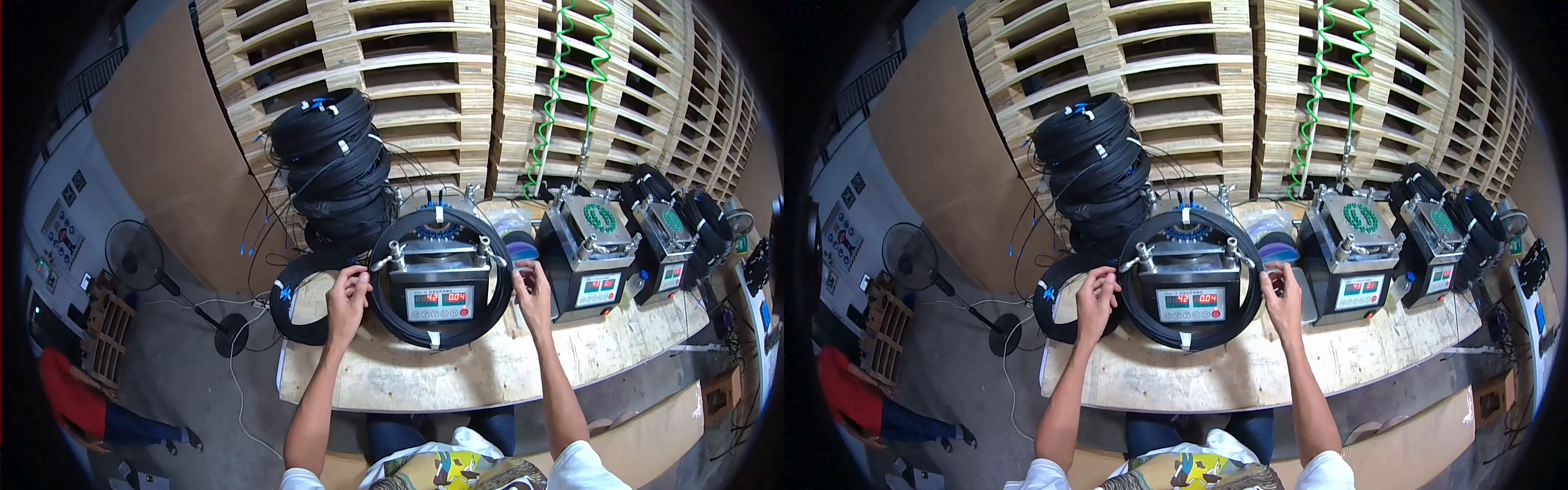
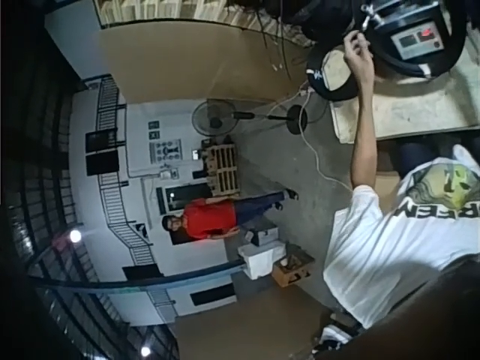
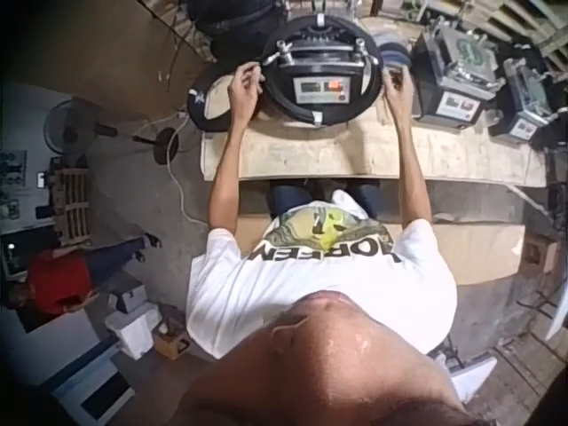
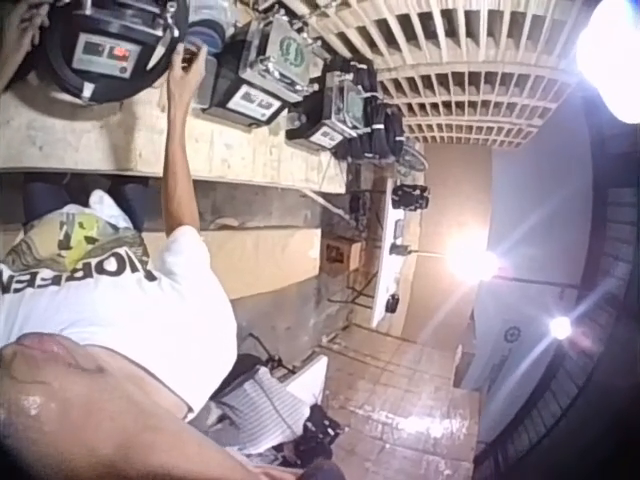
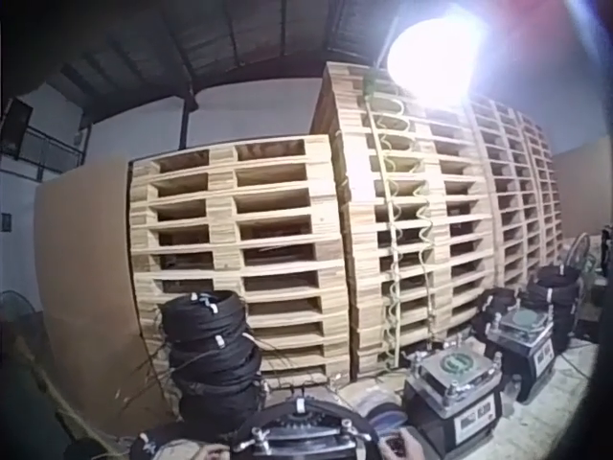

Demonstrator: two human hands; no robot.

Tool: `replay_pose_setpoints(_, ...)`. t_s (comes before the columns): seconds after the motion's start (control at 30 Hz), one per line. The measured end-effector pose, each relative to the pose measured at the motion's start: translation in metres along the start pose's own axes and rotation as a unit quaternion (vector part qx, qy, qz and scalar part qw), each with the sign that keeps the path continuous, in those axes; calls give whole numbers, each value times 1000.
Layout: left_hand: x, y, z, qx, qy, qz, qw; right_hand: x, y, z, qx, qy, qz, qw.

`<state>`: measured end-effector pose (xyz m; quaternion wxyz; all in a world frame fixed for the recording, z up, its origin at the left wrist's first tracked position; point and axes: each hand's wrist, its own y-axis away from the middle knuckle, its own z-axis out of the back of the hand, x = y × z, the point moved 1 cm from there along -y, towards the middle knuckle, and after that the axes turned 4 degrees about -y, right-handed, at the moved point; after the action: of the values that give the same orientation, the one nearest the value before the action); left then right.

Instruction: Polishing fiber optic connectors using specialized machinery in an industrial setting.

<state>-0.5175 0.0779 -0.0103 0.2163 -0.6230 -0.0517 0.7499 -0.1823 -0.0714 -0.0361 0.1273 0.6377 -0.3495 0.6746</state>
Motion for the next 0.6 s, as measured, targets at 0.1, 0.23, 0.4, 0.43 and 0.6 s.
replay_pose_setpoints(0.1, -15, -21, -2, 59, -81, -24, 995, 34, -11, -12, 12, 218, 187, 958)
replay_pose_setpoints(0.23, -15, -37, 4, 83, -87, -41, 992, 47, -19, -29, 100, 218, 121, 963)
replay_pose_setpoints(0.4, -22, -45, 3, 133, -133, -76, 979, 36, -30, -21, 95, 152, 75, 981)
replay_pose_setpoints(0.43, -23, -49, 6, 133, -134, -76, 979, 36, -32, -22, 97, 135, 74, 983)
replay_pose_setpoints(0.6, -10, -98, 33, 259, -63, 74, 961, 44, -73, -8, 202, 147, 16, 968)
